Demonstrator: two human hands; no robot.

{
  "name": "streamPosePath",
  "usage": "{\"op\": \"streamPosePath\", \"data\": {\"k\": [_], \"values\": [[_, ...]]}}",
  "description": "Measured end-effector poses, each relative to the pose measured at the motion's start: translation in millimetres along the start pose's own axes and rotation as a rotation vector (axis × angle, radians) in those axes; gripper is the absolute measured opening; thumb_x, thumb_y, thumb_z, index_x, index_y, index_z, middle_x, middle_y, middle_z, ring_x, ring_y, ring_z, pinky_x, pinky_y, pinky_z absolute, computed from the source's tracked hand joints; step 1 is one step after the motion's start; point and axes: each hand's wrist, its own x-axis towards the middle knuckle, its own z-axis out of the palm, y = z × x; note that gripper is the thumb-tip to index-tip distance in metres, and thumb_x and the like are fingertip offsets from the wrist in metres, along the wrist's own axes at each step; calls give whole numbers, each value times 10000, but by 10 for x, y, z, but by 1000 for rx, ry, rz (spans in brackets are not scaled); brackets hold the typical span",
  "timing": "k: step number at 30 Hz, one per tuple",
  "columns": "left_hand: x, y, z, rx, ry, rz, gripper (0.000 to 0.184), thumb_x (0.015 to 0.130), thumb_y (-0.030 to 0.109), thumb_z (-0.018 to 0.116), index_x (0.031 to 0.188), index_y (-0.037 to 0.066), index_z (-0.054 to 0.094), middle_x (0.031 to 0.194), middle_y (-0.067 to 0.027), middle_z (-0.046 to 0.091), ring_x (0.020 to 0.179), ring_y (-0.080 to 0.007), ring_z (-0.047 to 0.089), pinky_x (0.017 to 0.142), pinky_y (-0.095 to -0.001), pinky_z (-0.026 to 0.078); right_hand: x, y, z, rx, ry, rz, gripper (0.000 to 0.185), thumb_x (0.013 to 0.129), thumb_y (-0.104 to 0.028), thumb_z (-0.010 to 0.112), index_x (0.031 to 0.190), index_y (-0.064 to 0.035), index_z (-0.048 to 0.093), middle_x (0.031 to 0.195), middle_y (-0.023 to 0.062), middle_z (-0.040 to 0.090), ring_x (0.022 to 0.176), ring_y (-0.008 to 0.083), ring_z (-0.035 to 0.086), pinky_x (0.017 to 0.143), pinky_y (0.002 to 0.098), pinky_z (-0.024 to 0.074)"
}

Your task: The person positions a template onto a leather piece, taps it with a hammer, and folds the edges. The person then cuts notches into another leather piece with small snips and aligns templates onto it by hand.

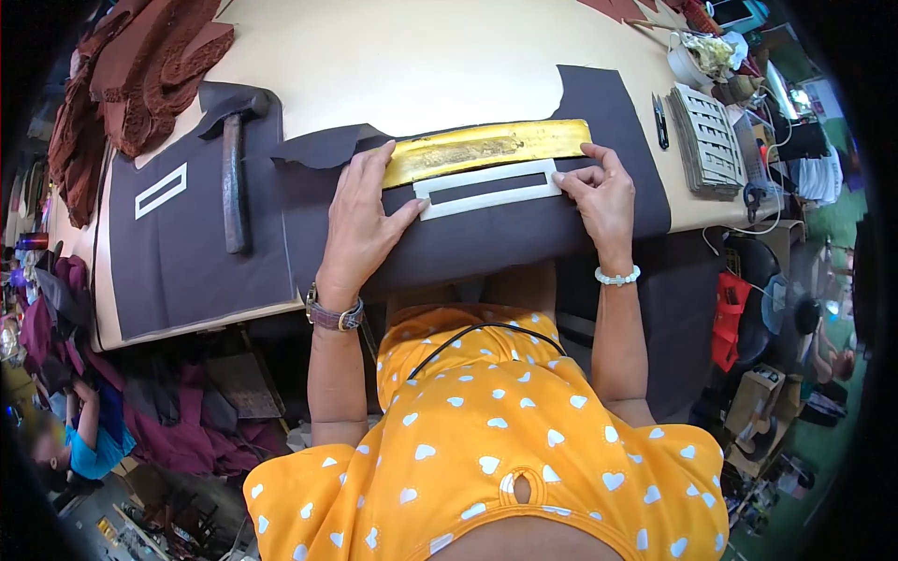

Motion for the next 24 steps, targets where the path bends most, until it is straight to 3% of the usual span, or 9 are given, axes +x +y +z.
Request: {"op": "streamPosePath", "data": {"k": [10, 13, 16, 17, 18, 20, 22, 24], "values": [[-2, 31, -10, -1, -1, -7, 570, 713, 161, 714, 1203, 1, 472, 1054, -143, 529, 1002, -285, 518, 891, -355, 417, -16, -6, 31, 43, 19, -12, 373, 706, -12, 700, 1040, 59, 550, 676, 103, 657, 579, 103, 594, 548, 226, 462], [-18, 69, -1, -1, 4, 9, 486, 727, 138, 693, 1165, 29, 514, 1062, -140, 535, 1002, -295, 517, 887, -362, 417, -53, -49, 36, -20, 1, -48, 313, 718, -26, 686, 1003, 42, 574, 715, 91, 653, 641, 140, 619, 583, 264, 480], [-96, 128, 40, 92, 5, 145, 372, 747, 85, 646, 1109, 62, 566, 1081, -128, 548, 1011, -295, 517, 883, -377, 416, -158, -11, 92, -587, 69, -469, 258, 734, -57, 663, 967, 27, 590, 829, 82, 643, 784, 181, 627, 653, 303, 489], [-148, 92, 107, 168, 6, 230, 343, 752, 68, 629, 1091, 71, 581, 1088, -122, 553, 1015, -293, 517, 884, -384, 414, -215, -52, 103, -640, 24, -390, 232, 763, -106, 626, 967, 4, 604, 976, 111, 607, 951, 261, 579, 781, 383, 461], [-185, 84, 137, 247, 9, 314, 318, 757, 51, 612, 1073, 80, 595, 1095, -115, 558, 1019, -291, 518, 885, -390, 413, -239, -79, 165, -680, 99, -524, 253, 773, -125, 619, 987, 7, 598, 1003, 128, 596, 971, 280, 567, 809, 404, 443], [-248, 147, 128, 309, -37, 274, 319, 772, 43, 560, 1086, 79, 599, 1160, -83, 556, 1107, -281, 484, 932, -432, 371, -293, -113, 338, -753, 247, -786, 295, 791, -165, 603, 1027, 12, 586, 1055, 161, 573, 1012, 316, 542, 864, 445, 406], [-337, 146, 182, 369, -40, 259, 343, 777, 76, 539, 1116, 73, 588, 1215, -81, 533, 1182, -290, 438, 974, -481, 325, -521, -281, 622, -410, -26, -796, 499, 822, -318, 571, 1172, 30, 507, 1152, 211, 533, 1116, 378, 478, 965, 501, 320], [-394, 145, 133, 349, -104, 231, 393, 784, 99, 538, 1177, 88, 555, 1290, -70, 480, 1258, -302, 355, 995, -545, 264, -743, -387, 863, -302, -282, -755, 788, 803, -535, 525, 1307, 50, 363, 1286, 232, 446, 1234, 368, 390, 1029, 513, 252]]}}
